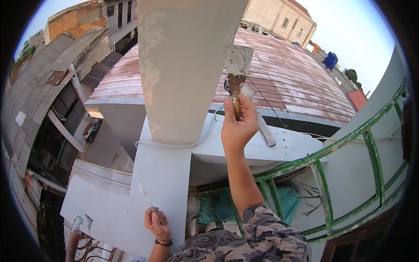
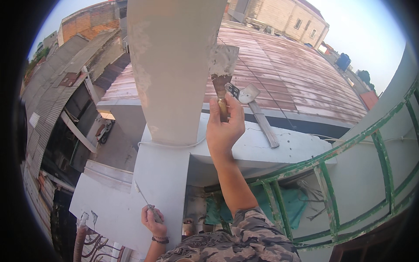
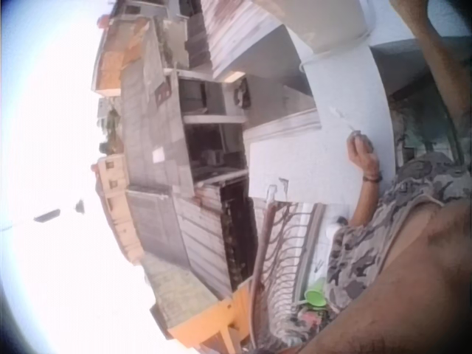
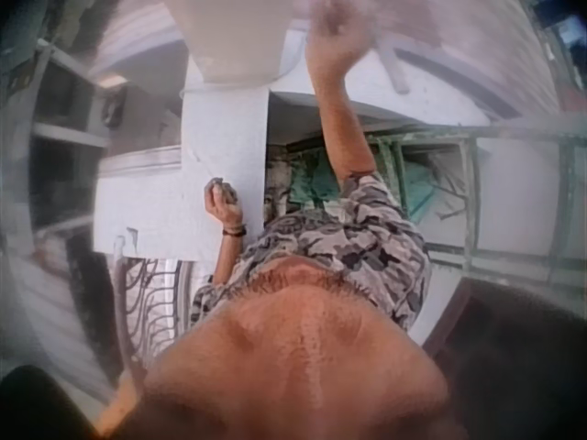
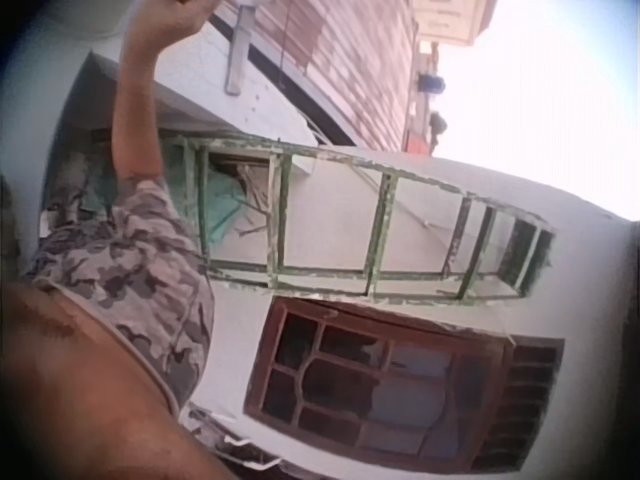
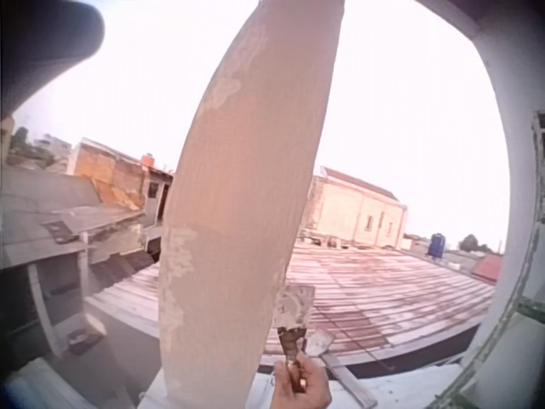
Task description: The person applies plaster to a white column on a balcony using two putty knives. They transfer plaster from one knife to the other and smooth it onto the column surface.
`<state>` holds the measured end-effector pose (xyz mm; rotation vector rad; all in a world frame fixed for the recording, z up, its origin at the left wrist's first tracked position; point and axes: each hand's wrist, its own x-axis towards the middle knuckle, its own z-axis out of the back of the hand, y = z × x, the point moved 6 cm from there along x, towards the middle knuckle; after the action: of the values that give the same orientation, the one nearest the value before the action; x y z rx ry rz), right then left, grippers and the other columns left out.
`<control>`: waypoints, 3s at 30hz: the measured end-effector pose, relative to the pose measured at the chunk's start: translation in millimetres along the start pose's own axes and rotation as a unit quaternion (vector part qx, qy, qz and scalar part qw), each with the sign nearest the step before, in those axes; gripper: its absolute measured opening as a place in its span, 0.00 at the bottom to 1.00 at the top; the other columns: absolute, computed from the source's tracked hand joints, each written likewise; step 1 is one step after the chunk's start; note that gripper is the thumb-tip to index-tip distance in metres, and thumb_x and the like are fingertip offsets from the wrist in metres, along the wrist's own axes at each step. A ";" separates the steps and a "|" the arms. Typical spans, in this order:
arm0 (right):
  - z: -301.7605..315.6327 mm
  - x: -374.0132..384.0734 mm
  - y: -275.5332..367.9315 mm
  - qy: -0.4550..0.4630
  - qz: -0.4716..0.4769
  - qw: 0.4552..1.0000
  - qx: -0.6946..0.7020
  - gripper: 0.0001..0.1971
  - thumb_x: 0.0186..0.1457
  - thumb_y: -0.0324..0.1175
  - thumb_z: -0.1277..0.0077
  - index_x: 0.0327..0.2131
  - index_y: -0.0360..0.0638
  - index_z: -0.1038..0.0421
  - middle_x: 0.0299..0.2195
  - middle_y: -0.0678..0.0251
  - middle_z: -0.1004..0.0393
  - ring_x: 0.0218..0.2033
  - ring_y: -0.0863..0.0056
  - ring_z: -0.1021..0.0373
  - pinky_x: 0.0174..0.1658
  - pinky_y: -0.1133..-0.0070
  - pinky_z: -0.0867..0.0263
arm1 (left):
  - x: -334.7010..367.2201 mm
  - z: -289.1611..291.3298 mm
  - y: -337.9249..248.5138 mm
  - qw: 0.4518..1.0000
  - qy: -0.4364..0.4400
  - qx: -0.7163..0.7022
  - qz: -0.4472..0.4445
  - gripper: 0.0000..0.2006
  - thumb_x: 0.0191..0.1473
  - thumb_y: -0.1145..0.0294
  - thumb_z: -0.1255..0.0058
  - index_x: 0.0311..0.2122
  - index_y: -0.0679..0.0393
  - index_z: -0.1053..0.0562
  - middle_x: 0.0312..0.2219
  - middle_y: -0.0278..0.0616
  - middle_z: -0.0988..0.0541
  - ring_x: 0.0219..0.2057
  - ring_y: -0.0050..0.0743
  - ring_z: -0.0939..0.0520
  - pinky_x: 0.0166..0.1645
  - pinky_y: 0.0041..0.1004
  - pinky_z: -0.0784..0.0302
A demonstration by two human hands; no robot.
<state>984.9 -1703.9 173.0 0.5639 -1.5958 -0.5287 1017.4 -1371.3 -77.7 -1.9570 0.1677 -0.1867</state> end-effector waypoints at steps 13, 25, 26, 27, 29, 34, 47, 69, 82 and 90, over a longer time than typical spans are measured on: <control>0.9 -5.6 4.4 -0.010 -0.005 1.000 0.006 0.17 0.51 0.29 0.36 0.43 0.32 0.27 0.32 0.65 0.25 0.30 0.83 0.29 0.29 0.86 0.33 | 0.3 -1.3 -2.0 1.000 0.007 -0.002 0.002 0.14 0.61 0.62 0.59 0.37 0.66 0.31 0.18 0.38 0.31 0.14 0.18 0.34 0.17 0.20 0.40; 40.0 87.7 23.5 0.039 0.165 0.982 -0.081 0.14 0.50 0.30 0.36 0.41 0.39 0.24 0.33 0.63 0.24 0.35 0.72 0.27 0.39 0.78 0.31 | -0.2 1.2 1.6 1.000 -0.016 -0.023 0.014 0.14 0.61 0.61 0.59 0.38 0.65 0.31 0.19 0.38 0.31 0.15 0.19 0.33 0.17 0.20 0.39; 41.3 95.1 31.8 0.043 0.192 0.975 -0.101 0.14 0.49 0.30 0.36 0.40 0.40 0.24 0.33 0.63 0.24 0.34 0.72 0.26 0.39 0.77 0.31 | -0.3 1.2 1.1 1.000 -0.017 -0.022 0.011 0.14 0.61 0.62 0.59 0.38 0.65 0.31 0.19 0.39 0.31 0.15 0.19 0.33 0.17 0.20 0.39; 42.3 100.2 40.6 0.047 0.218 0.967 -0.121 0.14 0.48 0.29 0.36 0.40 0.40 0.24 0.33 0.63 0.24 0.34 0.71 0.26 0.38 0.77 0.31 | -0.4 1.9 1.0 1.000 -0.017 -0.021 0.008 0.14 0.61 0.62 0.59 0.38 0.65 0.31 0.19 0.39 0.30 0.15 0.19 0.33 0.17 0.20 0.39; 42.1 103.3 45.5 0.043 0.268 0.950 -0.152 0.14 0.47 0.29 0.35 0.39 0.41 0.23 0.33 0.64 0.23 0.34 0.70 0.26 0.37 0.76 0.31 | -0.9 3.4 1.5 1.000 -0.018 -0.015 0.007 0.14 0.61 0.62 0.59 0.38 0.65 0.31 0.20 0.39 0.30 0.15 0.19 0.33 0.17 0.20 0.39; 48.2 109.2 42.1 0.023 0.305 0.933 -0.188 0.13 0.46 0.26 0.36 0.38 0.41 0.23 0.34 0.64 0.23 0.34 0.68 0.25 0.36 0.75 0.30 | -1.5 2.3 1.2 1.000 -0.013 -0.002 0.002 0.14 0.61 0.62 0.59 0.38 0.65 0.31 0.20 0.39 0.30 0.15 0.19 0.33 0.17 0.20 0.39; 36.4 143.1 35.0 0.077 0.244 0.959 -0.119 0.13 0.47 0.26 0.36 0.39 0.40 0.23 0.35 0.64 0.23 0.36 0.72 0.25 0.37 0.78 0.30 | -1.1 1.7 0.7 1.000 -0.011 0.011 -0.001 0.15 0.61 0.61 0.58 0.38 0.65 0.31 0.19 0.38 0.31 0.15 0.19 0.33 0.17 0.19 0.39; 43.8 118.7 109.3 0.056 0.450 0.836 -0.308 0.10 0.44 0.25 0.38 0.34 0.44 0.20 0.30 0.72 0.23 0.30 0.74 0.27 0.36 0.76 0.38 | -1.6 -0.1 -1.2 1.000 -0.008 0.021 -0.006 0.15 0.61 0.61 0.58 0.38 0.65 0.31 0.18 0.38 0.31 0.14 0.18 0.34 0.17 0.19 0.40; 29.2 164.1 37.9 0.134 0.362 0.906 -0.173 0.13 0.45 0.28 0.37 0.38 0.45 0.23 0.29 0.68 0.23 0.32 0.67 0.28 0.41 0.72 0.36 | -3.0 0.8 0.1 0.999 -0.032 0.030 0.011 0.15 0.61 0.61 0.58 0.38 0.65 0.32 0.18 0.38 0.31 0.15 0.20 0.33 0.17 0.21 0.39; -13.9 191.9 -14.5 0.159 0.366 0.915 -0.056 0.13 0.49 0.28 0.38 0.40 0.46 0.26 0.30 0.68 0.20 0.34 0.67 0.24 0.57 0.64 0.39 | -4.1 3.3 1.9 0.998 -0.051 0.041 0.004 0.16 0.61 0.60 0.58 0.37 0.66 0.32 0.19 0.38 0.32 0.15 0.20 0.33 0.17 0.20 0.39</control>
<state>984.1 -1837.3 312.5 -0.0603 -1.3249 0.0438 1013.9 -1368.2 -80.9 -1.8797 0.0994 -0.0858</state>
